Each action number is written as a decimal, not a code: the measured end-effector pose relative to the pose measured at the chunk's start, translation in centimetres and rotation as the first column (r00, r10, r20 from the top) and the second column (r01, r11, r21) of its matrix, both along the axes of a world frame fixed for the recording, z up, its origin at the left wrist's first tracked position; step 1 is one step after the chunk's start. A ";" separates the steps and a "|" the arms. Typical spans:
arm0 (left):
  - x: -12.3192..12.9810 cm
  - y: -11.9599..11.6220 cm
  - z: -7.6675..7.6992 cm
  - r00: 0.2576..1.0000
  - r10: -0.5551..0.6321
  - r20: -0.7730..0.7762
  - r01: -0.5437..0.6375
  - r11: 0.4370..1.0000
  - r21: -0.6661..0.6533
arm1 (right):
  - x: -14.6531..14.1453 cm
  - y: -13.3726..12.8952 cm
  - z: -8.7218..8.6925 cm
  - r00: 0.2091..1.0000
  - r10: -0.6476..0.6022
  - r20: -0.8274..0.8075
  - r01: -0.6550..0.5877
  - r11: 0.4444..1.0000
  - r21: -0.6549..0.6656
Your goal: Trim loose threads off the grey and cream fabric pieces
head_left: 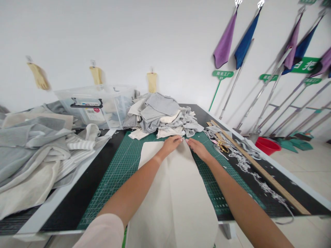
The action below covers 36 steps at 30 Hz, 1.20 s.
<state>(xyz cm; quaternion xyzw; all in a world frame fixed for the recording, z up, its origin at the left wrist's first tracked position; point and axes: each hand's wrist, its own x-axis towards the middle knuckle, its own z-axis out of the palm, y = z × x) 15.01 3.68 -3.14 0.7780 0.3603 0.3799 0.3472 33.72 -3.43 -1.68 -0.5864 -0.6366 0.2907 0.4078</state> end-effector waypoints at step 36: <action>-0.2 1.6 -2.1 0.983 -0.113 0.144 0.117 0.993 -0.020 | -1.0 0.1 -1.4 0.961 -0.043 0.273 -0.007 0.984 0.180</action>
